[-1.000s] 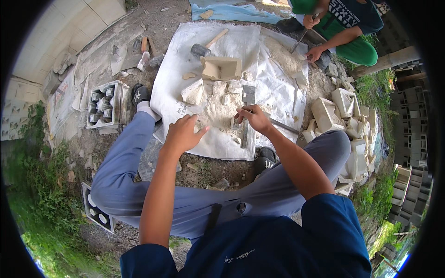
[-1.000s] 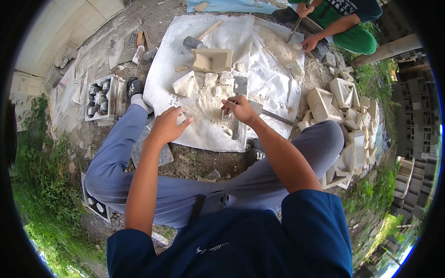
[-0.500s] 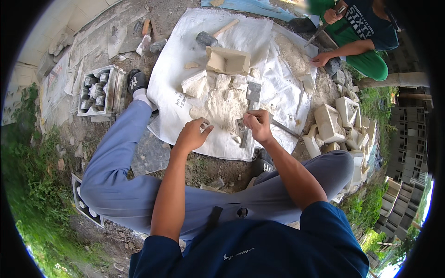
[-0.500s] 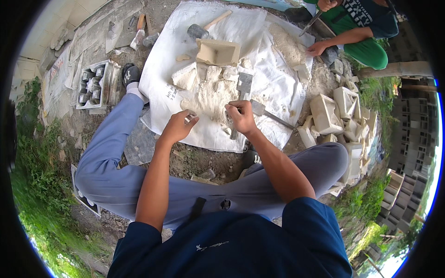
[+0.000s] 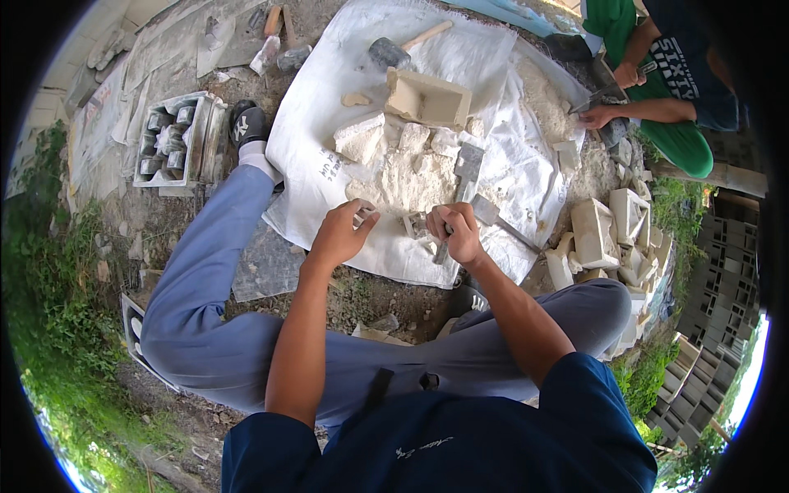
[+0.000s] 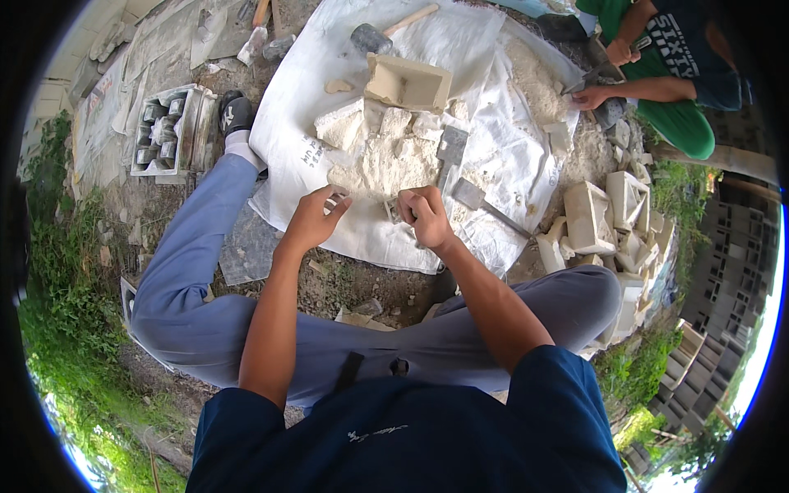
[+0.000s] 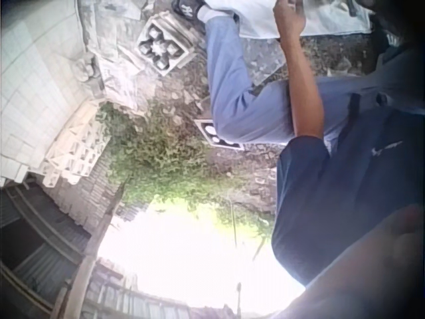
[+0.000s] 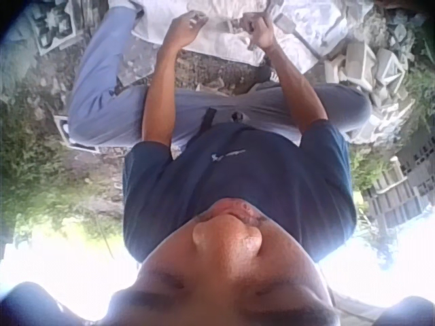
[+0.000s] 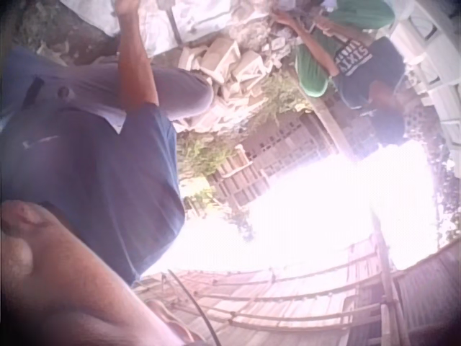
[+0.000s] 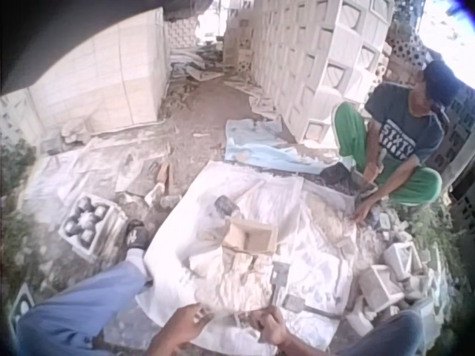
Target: The person uses a chisel and a hammer to carve into a stone block while sitting on the ground, periodically brushing away debris by hand.
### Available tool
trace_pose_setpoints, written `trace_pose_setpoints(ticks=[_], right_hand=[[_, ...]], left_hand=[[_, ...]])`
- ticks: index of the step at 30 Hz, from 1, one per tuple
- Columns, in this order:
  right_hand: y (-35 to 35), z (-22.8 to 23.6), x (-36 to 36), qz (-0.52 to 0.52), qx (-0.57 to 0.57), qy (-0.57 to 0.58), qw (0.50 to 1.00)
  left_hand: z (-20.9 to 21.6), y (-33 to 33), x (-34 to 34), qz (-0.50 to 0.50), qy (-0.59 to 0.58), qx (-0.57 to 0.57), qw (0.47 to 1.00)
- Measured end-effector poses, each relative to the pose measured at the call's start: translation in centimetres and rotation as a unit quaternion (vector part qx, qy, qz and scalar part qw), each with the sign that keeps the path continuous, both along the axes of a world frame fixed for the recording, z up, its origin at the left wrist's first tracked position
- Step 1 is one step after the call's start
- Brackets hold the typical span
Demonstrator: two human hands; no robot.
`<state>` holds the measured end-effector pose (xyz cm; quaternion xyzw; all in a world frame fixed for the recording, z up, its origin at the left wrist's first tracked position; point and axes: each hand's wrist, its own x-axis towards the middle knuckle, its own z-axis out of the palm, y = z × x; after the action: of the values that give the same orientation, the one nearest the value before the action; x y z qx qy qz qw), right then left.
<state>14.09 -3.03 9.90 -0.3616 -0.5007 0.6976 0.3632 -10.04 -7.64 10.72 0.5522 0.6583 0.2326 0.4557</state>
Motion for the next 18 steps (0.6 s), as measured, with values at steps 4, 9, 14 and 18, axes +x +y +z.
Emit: trace_pose_setpoints(ticks=[4, 9, 14, 18], right_hand=[[-0.6, 2.7, 0.5, 0.045, 0.066, 0.006, 0.997], [-0.6, 1.4, 0.4, 0.015, 0.082, -0.137, 0.987], [-0.8, 2.4, 1.9, 0.013, 0.106, -0.014, 0.994], [-1.1, 1.0, 0.3, 0.006, 0.047, -0.097, 0.994]], left_hand=[[0.1, -0.2, 0.4, -0.002, -0.002, 0.041, 0.999], [-0.1, 0.3, 0.7, -0.027, -0.005, 0.016, 0.999], [0.4, -0.2, 1.1, -0.022, 0.013, 0.005, 1.000], [-0.1, 0.3, 1.1, -0.038, 0.011, -0.004, 0.999]])
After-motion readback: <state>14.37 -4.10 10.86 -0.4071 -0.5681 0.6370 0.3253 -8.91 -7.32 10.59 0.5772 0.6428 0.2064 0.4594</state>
